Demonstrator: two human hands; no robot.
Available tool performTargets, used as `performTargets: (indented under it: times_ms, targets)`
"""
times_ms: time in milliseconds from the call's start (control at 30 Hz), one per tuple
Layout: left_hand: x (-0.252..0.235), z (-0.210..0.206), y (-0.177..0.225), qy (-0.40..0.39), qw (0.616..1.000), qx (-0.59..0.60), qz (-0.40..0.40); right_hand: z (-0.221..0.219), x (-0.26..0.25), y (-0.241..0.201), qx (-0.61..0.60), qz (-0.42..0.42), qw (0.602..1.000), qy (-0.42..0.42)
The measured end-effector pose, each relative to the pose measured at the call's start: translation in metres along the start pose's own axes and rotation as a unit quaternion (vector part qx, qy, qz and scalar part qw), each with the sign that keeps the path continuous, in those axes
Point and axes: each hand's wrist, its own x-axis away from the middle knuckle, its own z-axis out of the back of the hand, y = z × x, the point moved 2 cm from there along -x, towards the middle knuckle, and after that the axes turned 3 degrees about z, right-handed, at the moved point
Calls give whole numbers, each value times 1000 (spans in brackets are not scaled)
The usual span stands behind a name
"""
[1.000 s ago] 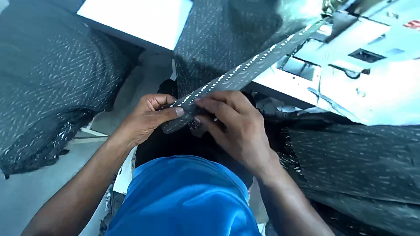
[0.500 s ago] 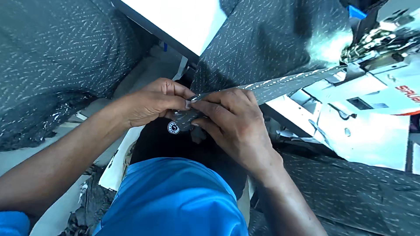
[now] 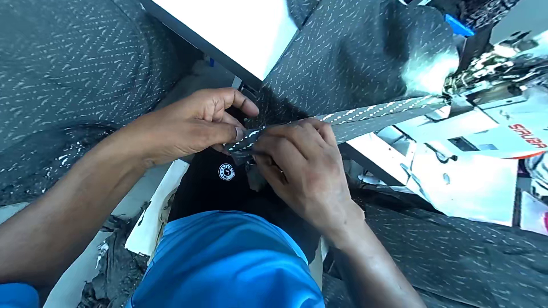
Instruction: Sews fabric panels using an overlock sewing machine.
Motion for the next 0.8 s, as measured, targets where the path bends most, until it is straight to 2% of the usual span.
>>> performTargets:
  times_ms: [100,233,333,433,500,567,633,800]
  targets:
    - [-5,4,-4,17,1000,17,1,-1,-5,-3,29,36,999,-3]
    - [-17,14,-16,116,983,-106,-92,8,4,-6,28,65,997,-8]
    - [-18,14,-19,158,970,-126,-134,9,17,-3,11,38,998,-38]
    - [-24,6,-19,270,917,-164,-243,17,-1,-5,-59,8,997,-59]
    - [-25,1,-13,307,903,-92,-288,30,-29,-2,-93,-11,995,-30]
    - [-23,-5,-12,326,903,38,-277,33,-56,7,-107,-27,994,-10]
    - [-20,-8,-17,333,893,118,-279,29,-76,14,-136,-41,990,-2]
    - [-14,-8,-25,364,870,192,-273,16,-97,27,-184,-84,979,-6]
